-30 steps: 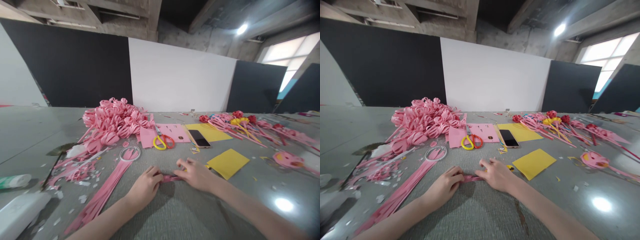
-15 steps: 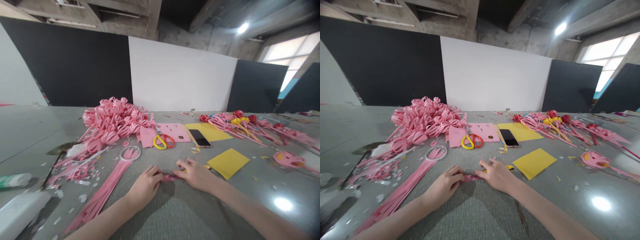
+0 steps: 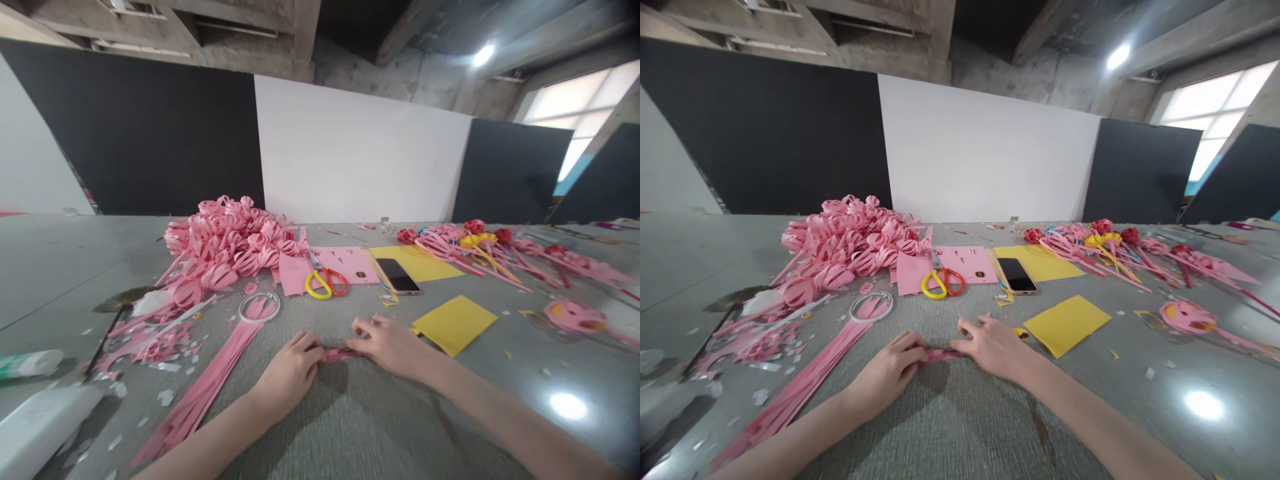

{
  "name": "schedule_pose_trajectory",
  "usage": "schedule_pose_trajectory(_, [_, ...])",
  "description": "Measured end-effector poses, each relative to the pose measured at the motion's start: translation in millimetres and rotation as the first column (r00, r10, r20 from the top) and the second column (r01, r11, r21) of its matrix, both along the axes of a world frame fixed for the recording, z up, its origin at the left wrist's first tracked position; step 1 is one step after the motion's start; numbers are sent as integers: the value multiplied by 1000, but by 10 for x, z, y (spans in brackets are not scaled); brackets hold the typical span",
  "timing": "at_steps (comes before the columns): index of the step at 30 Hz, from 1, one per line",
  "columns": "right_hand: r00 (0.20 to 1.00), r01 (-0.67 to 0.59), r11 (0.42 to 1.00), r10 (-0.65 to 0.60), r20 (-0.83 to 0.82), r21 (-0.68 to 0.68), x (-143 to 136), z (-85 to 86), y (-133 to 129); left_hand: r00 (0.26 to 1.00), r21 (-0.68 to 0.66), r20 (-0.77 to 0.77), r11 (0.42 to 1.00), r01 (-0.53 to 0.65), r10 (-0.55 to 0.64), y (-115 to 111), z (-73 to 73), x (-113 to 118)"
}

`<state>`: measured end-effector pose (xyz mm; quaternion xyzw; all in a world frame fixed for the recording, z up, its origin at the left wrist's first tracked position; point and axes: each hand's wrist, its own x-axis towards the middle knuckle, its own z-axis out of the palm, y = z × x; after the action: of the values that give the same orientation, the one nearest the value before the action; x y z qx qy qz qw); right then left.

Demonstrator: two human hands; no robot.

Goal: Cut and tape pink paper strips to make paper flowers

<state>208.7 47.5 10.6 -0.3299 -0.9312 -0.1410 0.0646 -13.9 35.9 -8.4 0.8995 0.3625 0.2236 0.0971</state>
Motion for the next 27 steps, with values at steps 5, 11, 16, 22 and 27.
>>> schedule_pose_trajectory(5, [1000, 8, 1000, -8, 21, -2, -9, 15, -5, 1000, -11, -10, 1000, -8, 8, -1, 13, -2])
schedule_pose_trajectory(11, [999, 17, 1000, -17, 31, 2, 2, 22, 1, 1000, -6, -15, 1000, -15, 15, -4, 9, -8])
schedule_pose_trajectory(16, [999, 26, 1000, -27, 43, 11, 0, 43, -6, 1000, -12, -18, 1000, -8, 8, 6, 3, -1])
schedule_pose_trajectory(22, [998, 29, 1000, -29, 57, 8, 54, 33, 13, 1000, -26, -19, 1000, -7, 7, 8, 8, -10])
schedule_pose_trajectory(27, [996, 86, 993, -85, 7, -82, 266, 109, 82, 1000, -50, 14, 999, 5, -5, 5, 19, -6])
